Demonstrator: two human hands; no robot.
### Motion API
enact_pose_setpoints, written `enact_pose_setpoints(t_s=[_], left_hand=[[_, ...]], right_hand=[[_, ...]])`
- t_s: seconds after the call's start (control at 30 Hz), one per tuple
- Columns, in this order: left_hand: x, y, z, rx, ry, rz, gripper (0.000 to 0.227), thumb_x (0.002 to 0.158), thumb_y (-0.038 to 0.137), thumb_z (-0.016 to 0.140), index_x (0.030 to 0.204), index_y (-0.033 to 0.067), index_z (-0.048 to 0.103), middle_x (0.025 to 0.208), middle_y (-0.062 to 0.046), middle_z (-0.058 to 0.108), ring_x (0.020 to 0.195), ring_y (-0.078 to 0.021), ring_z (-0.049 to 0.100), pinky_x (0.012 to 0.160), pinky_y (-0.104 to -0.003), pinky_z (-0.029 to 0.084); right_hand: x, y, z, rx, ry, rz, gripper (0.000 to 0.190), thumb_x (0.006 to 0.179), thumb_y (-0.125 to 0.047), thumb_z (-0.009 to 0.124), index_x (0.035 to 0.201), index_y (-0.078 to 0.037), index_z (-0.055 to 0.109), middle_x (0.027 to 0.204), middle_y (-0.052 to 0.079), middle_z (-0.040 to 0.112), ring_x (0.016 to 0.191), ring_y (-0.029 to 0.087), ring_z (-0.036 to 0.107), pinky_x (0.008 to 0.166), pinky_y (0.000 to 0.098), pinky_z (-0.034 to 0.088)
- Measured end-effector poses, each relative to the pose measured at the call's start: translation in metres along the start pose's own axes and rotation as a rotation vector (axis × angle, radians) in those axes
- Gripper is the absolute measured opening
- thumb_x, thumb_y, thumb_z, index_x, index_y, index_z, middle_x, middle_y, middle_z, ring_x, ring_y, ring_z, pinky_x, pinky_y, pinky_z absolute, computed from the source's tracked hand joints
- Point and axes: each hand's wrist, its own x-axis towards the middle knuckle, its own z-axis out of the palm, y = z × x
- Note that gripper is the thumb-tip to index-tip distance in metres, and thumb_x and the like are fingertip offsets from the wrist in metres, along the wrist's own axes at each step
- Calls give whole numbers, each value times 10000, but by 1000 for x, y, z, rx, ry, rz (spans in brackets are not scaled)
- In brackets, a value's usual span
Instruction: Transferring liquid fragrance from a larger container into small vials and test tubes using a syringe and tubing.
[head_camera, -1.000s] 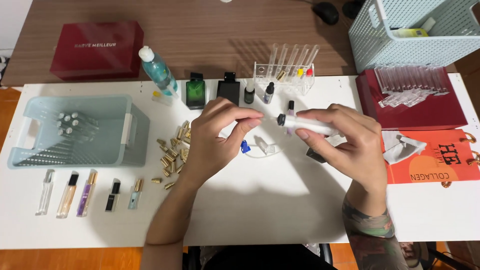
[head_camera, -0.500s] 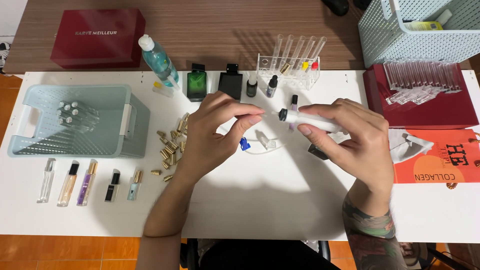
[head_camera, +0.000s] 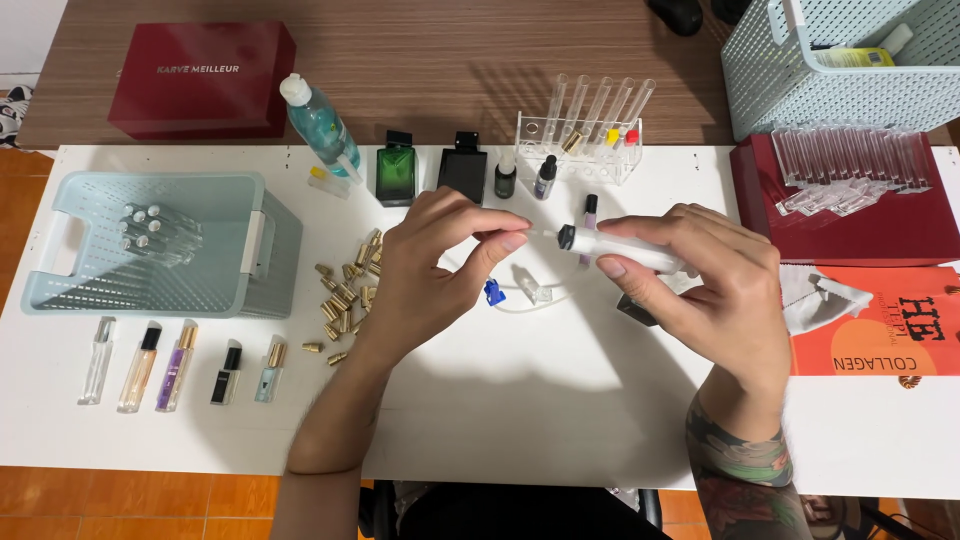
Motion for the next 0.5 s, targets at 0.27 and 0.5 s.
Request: enact_pose_setpoints(t_s=[0.27,0.5], left_hand=[[0,-1,-1,-7,-4,31,158,921,87,817,1051,133,741,882,22,710,796,-132,606,758,-285,489],[0,-2,0,-14,-4,21,158,921,82,815,1051,137,742,878,24,710,787,-130,597,735,-280,481]], right_hand=[[4,-2,1,15,-30,-26,244,854,-134,839,1060,-28,762,826,67,731,641,134,628,582,272,454],[5,-1,1,-19,-44,-33,246,856,-143,841,1060,-30,762,841,72,740,660,146,646,587,277,466]])
